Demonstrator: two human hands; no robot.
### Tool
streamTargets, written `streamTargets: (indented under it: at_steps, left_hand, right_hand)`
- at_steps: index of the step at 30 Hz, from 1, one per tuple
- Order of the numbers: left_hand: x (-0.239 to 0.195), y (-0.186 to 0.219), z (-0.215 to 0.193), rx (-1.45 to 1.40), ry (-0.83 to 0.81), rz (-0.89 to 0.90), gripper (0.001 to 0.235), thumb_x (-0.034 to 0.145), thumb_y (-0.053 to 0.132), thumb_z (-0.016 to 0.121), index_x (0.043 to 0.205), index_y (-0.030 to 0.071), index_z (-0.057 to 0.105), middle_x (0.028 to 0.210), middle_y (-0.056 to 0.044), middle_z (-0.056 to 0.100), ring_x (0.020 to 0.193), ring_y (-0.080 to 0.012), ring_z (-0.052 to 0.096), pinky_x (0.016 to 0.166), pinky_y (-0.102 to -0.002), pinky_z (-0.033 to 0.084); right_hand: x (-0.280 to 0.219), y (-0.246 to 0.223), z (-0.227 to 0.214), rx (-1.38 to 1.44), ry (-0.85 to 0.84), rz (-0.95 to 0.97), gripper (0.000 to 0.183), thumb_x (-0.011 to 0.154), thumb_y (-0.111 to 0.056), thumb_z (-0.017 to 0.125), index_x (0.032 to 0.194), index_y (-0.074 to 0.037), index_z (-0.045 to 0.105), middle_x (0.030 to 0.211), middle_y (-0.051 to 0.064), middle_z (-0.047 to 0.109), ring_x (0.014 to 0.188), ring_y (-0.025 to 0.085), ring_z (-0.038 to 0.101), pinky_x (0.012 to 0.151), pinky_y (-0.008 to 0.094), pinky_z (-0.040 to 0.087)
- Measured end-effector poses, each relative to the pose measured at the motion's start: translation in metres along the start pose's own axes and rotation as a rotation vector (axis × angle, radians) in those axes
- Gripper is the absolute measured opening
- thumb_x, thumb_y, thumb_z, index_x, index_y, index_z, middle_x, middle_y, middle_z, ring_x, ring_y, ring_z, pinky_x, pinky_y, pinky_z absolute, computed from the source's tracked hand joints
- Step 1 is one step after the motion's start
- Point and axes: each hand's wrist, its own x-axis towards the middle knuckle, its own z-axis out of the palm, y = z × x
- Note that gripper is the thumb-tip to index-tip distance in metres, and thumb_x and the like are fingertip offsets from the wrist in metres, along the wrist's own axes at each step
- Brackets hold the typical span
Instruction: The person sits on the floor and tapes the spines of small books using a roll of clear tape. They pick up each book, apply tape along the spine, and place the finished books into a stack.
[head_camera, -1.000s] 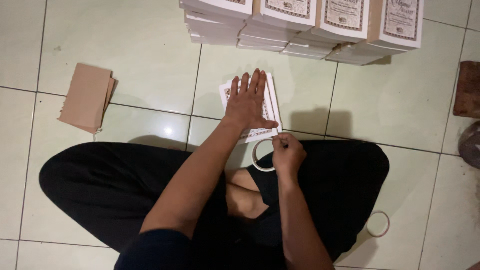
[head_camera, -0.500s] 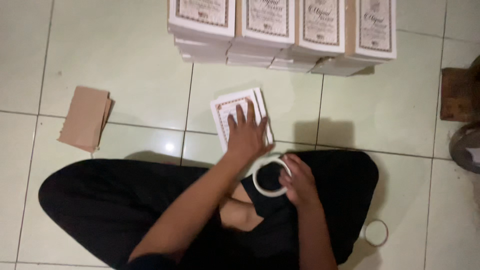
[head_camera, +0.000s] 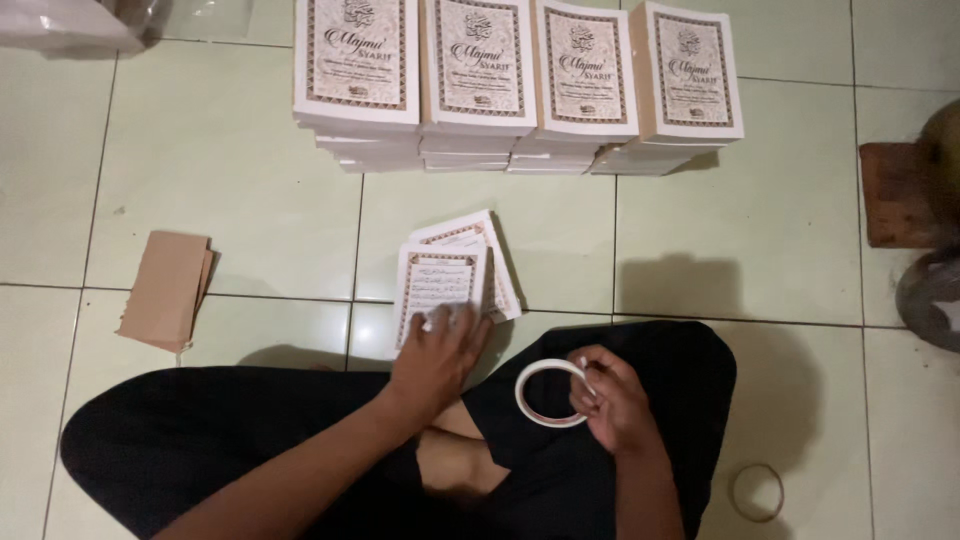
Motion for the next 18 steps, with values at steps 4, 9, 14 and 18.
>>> streamTargets:
  at_steps: [4,9,14,18]
  left_hand:
    - [0.018,-0.033,-0.086,-0.167,-0.302,-0.069,0.063,0.087,-0.002,0.063,0.145,0.001,0.040,0.112,-0.024,0.061,0.063,-0.0312,0.072,0.045,-0.046,0.066]
    - [0.052,-0.118,-0.178,-0.709,-0.309,-0.479,0.066,0.076,0.014,0.069,0.140,0.027,0.061,0.088,-0.011,0.074,0.071,-0.0289,0.066,0.066,-0.043,0.055]
    - [0.084,-0.152,-0.227,-1.385,0.154,-0.666,0.049,0.081,-0.003,0.070,0.127,0.011,0.073,0.104,-0.009,0.080,0.078,-0.0191,0.073,0.055,-0.028,0.059]
    - [0.152,-0.153,-0.166,-1.561,0.863,-0.641,0.042,0.081,0.002,0.066,0.119,0.015,0.055,0.108,-0.011,0.064,0.087,-0.0245,0.067,0.058,-0.035,0.072]
  right_hand:
    - [0.008,-0.001,0.016,-0.077,0.065,0.022,0.013,0.093,-0.002,0.063,0.104,0.005,0.064,0.076,0.005,0.051,0.056,0.010,0.041,0.045,0.024,0.019]
    - [0.011,0.002,0.017,-0.068,0.103,0.066,0.016,0.091,-0.003,0.065,0.105,0.004,0.064,0.086,0.007,0.056,0.058,0.011,0.042,0.046,0.023,0.023]
    - [0.017,0.008,0.021,-0.088,0.106,0.053,0.011,0.093,-0.001,0.064,0.101,0.006,0.063,0.065,0.003,0.043,0.054,0.009,0.038,0.044,0.023,0.022]
    - [0.017,0.007,0.022,-0.093,0.092,0.058,0.011,0.093,-0.002,0.064,0.101,0.006,0.064,0.069,0.005,0.047,0.055,0.010,0.039,0.045,0.024,0.023]
